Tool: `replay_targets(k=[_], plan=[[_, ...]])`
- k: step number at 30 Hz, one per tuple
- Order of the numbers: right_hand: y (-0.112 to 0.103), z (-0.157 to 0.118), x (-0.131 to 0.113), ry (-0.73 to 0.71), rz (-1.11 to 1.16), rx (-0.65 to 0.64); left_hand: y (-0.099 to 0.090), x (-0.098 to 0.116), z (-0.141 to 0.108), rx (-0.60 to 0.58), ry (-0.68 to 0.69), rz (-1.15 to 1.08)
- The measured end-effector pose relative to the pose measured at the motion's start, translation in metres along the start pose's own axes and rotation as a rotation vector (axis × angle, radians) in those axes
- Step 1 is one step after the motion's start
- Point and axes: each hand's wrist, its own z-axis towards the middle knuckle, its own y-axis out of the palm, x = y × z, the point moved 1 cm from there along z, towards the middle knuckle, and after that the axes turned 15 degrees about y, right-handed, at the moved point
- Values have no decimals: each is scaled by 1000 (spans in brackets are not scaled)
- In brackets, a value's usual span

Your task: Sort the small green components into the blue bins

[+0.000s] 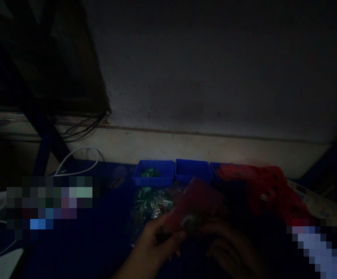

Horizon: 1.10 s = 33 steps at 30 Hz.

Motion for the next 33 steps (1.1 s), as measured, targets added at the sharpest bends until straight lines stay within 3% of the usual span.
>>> replay_targets(k=[3, 8, 11, 12, 15, 21, 27, 29, 33], plan=[[-17, 10, -3, -6, 19, 74, 1, -2, -2, -67, -44, -8], [-63, 43, 1, -38, 52, 400, 0, -1, -7, -212, -32, 245], [-86, 64, 11, 46, 211, 356, 0, -3, -9, -320, -14, 403], [-91, 70, 15, 73, 253, 256, 1, -4, -10, -345, 0, 434], [-99, 77, 23, 65, 288, 228, 1, -6, -11, -396, 62, 497], [-92, 77, 32, 82, 170, 210, 3, 7, -11, -460, 105, 560], [-75, 68, 23, -202, -399, 546, 5, 12, -8, -515, 147, 611], [-65, 61, 17, -254, -426, 520, 5, 9, -7, -540, 148, 617], [-43, 47, 12, -369, -630, 299, 4, 7, -6, -587, 156, 623]])
